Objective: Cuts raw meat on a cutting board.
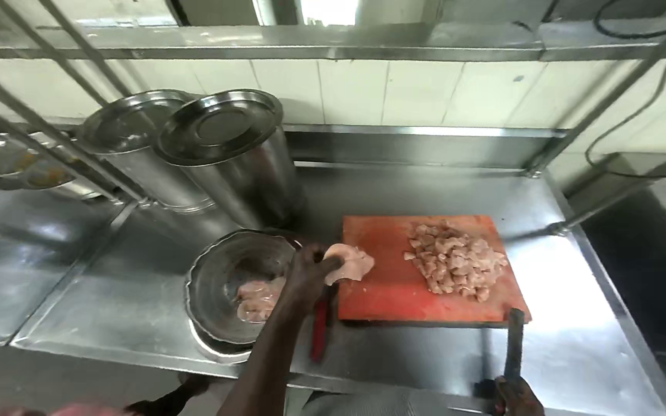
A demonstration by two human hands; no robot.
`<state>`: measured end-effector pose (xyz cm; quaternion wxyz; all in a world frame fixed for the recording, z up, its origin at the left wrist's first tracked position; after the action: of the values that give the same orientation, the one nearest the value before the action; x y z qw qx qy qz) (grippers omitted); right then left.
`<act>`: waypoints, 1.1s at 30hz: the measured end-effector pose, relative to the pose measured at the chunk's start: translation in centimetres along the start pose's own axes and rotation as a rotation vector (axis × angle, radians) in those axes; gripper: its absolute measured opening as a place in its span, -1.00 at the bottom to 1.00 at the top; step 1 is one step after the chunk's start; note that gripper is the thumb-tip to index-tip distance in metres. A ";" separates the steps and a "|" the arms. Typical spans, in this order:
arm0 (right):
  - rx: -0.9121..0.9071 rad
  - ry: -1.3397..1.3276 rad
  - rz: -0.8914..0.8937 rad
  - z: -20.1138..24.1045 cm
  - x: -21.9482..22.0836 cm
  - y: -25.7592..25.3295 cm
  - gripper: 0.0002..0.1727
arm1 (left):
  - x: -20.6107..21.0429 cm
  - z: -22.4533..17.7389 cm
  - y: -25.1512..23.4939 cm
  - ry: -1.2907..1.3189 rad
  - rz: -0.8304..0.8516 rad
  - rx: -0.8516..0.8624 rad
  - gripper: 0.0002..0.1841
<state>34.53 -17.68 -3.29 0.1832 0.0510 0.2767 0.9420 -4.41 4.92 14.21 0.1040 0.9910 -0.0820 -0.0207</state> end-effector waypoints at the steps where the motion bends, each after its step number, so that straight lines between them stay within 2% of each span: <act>1: 0.004 -0.008 -0.019 -0.2 0.0 -0.1 -0.82 | 1.6 0.7 0.1 0.064 0.039 -0.014 -0.88; 3: 0.000 -0.018 -0.039 -0.4 -0.1 -0.3 -0.83 | 4.1 2.7 -0.4 -0.036 0.143 -0.079 -0.85; 6: -0.020 -0.001 -0.028 -0.8 -0.2 -0.7 -0.80 | 5.5 6.3 -1.6 -0.699 0.454 -0.217 -0.65; 8: -0.031 0.005 -0.034 -0.8 -0.1 -0.6 -0.80 | 6.1 7.4 -2.0 -0.943 0.544 -0.274 -0.64; 10: -0.032 -0.009 -0.044 -0.5 0.1 -0.6 -0.82 | 6.7 6.6 -2.2 -0.988 0.517 -0.261 -0.67; 12: -0.019 -0.032 -0.048 -0.4 0.1 -0.6 -0.83 | 7.7 6.1 -3.2 -0.992 0.508 -0.177 -0.64; 15: -0.007 -0.042 -0.041 -0.4 0.2 -0.7 -0.84 | 10.1 6.5 -5.5 -0.972 0.496 -0.064 -0.48; 18: -0.017 -0.050 -0.038 -0.5 0.2 -0.7 -0.85 | 12.7 8.0 -7.4 -1.041 0.512 -0.111 -0.27; 20: -0.030 -0.055 -0.032 -0.5 0.2 -0.8 -0.86 | 13.8 8.6 -8.0 -1.093 0.543 -0.178 -0.28; 23: -0.036 -0.074 -0.032 -0.5 0.1 -0.7 -0.86 | 14.0 8.3 -8.3 -1.073 0.634 -0.233 -0.48; 25: -0.036 -0.071 -0.029 -0.6 0.2 -0.7 -0.86 | 13.4 8.3 -8.0 -0.927 0.634 -0.250 -0.56; 30: -0.027 -0.067 -0.033 -0.5 0.1 -0.9 -0.87 | 11.4 7.6 -6.0 -0.154 0.412 -0.273 -0.60; 32: -0.018 -0.063 -0.037 -0.5 0.1 -0.9 -0.87 | 10.6 7.1 -5.6 -0.095 0.300 -0.211 -0.58; 33: -0.014 -0.059 -0.040 -0.5 0.1 -0.9 -0.87 | 10.1 7.3 -5.7 -0.216 0.245 -0.156 -0.50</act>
<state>34.58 -17.18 -4.24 0.2105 0.0721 0.2654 0.9381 5.97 7.24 5.63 0.1730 0.9546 -0.2107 -0.1203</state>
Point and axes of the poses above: each hand's wrist, its own y-axis away from the middle knuckle, its own x-axis out of the palm, z = x × y, the point moved 4 cm from there along -y, towards the middle knuckle, and after that the axes turned 11 degrees about z, right-handed, at the moved point
